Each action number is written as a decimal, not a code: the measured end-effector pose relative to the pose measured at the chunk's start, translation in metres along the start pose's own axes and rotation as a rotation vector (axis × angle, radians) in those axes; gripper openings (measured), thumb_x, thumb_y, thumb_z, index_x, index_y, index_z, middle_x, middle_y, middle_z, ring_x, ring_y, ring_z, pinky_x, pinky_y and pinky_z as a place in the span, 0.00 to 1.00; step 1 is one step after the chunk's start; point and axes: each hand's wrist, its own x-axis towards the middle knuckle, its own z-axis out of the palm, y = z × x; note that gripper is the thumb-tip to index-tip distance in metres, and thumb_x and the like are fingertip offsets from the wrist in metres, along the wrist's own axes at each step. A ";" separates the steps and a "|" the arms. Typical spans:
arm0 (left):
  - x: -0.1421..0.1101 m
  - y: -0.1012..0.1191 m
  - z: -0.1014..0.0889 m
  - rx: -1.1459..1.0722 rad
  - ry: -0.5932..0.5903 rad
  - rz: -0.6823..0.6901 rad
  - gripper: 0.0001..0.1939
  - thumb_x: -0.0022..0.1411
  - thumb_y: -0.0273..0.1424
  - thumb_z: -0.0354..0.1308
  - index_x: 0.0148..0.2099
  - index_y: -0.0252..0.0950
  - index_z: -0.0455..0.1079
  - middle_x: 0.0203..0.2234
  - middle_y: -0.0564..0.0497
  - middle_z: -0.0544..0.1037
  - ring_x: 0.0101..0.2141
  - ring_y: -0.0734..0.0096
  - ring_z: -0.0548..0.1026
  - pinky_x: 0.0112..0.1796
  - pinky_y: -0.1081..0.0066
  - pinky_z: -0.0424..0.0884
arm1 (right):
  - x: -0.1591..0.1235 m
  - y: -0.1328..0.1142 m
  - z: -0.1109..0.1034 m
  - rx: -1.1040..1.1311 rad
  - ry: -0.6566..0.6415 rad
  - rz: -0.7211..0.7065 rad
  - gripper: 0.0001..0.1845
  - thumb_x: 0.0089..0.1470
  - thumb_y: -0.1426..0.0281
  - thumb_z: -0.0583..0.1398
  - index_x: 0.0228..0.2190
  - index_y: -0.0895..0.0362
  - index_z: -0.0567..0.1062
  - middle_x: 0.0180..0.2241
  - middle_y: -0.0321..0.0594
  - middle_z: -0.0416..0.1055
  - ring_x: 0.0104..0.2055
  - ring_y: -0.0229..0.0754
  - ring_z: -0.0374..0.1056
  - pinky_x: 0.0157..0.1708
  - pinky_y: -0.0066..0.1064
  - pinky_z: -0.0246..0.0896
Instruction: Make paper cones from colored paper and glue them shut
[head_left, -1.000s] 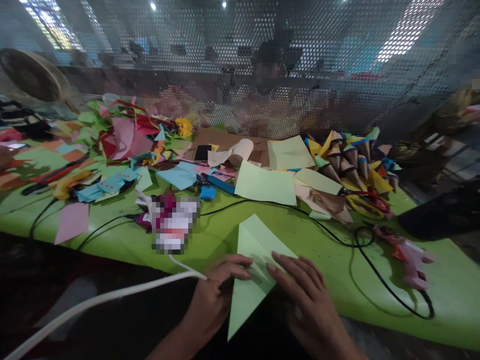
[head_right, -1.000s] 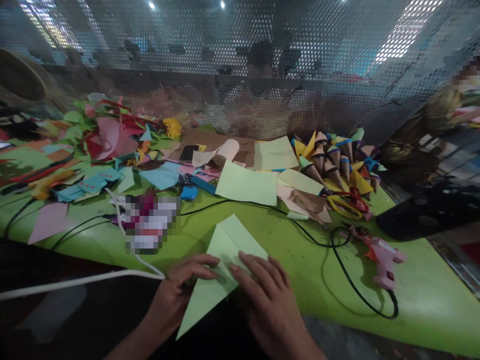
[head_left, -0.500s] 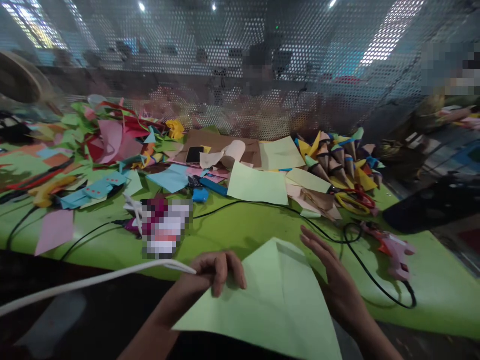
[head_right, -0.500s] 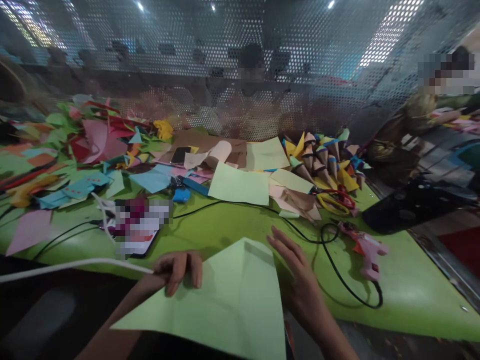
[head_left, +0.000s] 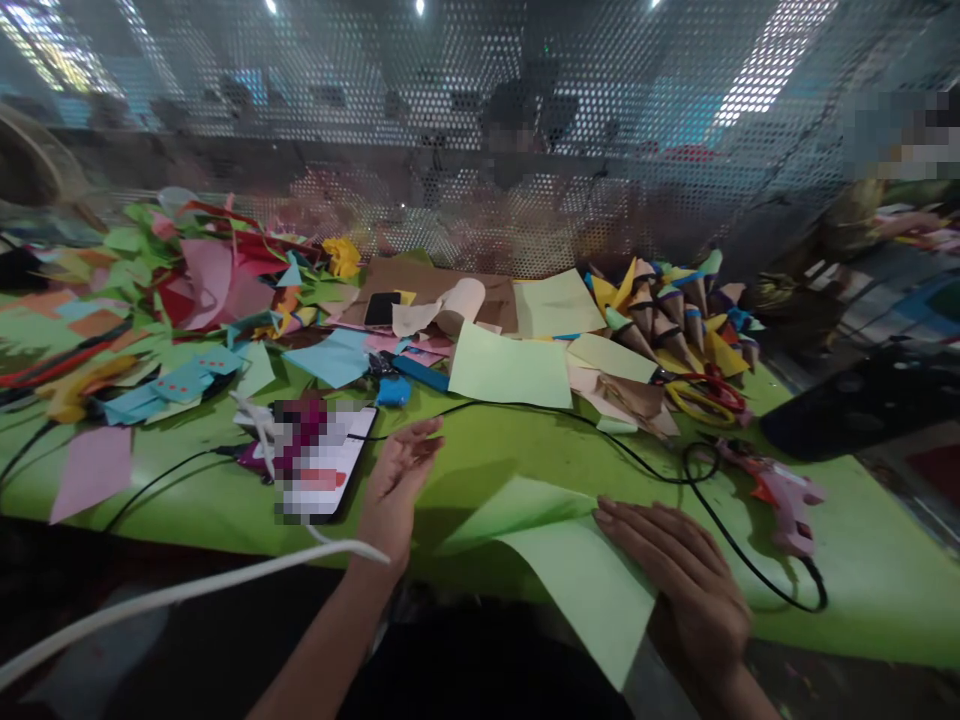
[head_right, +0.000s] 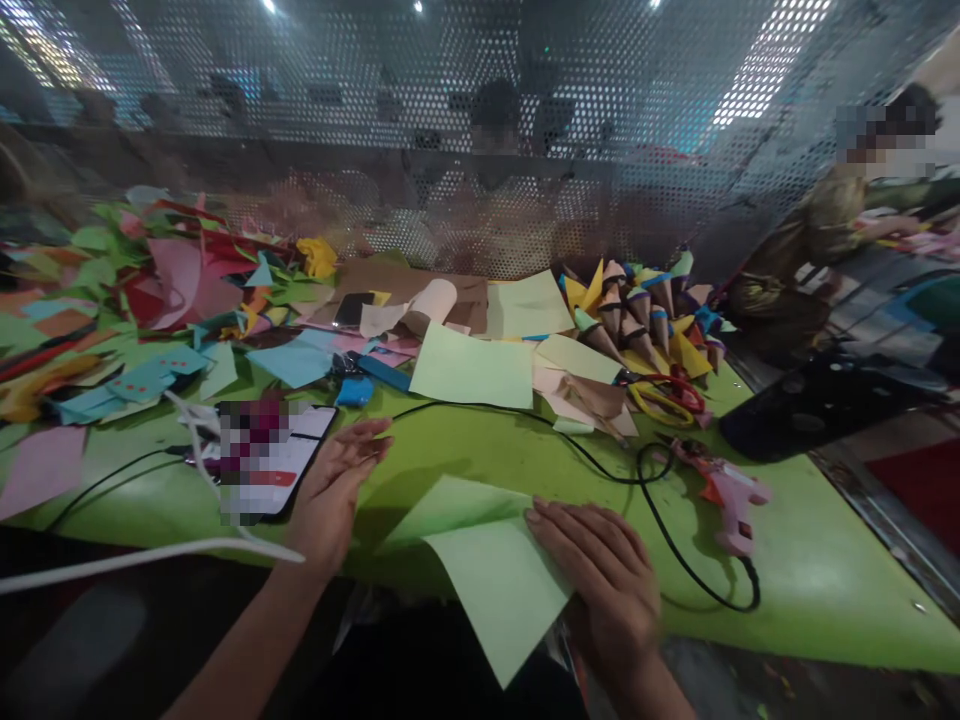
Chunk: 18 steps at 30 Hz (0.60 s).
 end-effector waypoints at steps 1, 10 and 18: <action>-0.004 0.001 -0.003 0.075 -0.038 0.049 0.17 0.60 0.31 0.60 0.51 0.38 0.70 0.53 0.45 0.75 0.51 0.62 0.73 0.55 0.60 0.67 | -0.001 -0.001 0.001 -0.016 -0.003 -0.003 0.24 0.57 0.81 0.55 0.51 0.50 0.77 0.46 0.39 0.80 0.46 0.47 0.76 0.48 0.42 0.65; -0.029 0.025 0.001 0.684 -0.617 0.094 0.61 0.44 0.49 0.72 0.72 0.45 0.42 0.64 0.39 0.62 0.60 0.42 0.65 0.55 0.47 0.67 | 0.009 -0.012 -0.004 0.003 0.034 0.017 0.25 0.57 0.78 0.57 0.54 0.47 0.75 0.48 0.37 0.78 0.47 0.50 0.74 0.45 0.41 0.65; -0.016 0.016 0.014 0.554 -0.533 0.380 0.30 0.62 0.35 0.59 0.66 0.44 0.59 0.40 0.49 0.82 0.45 0.56 0.77 0.53 0.54 0.64 | 0.004 -0.012 -0.005 -0.031 0.058 0.016 0.25 0.56 0.78 0.58 0.52 0.46 0.76 0.49 0.37 0.78 0.47 0.49 0.74 0.47 0.42 0.64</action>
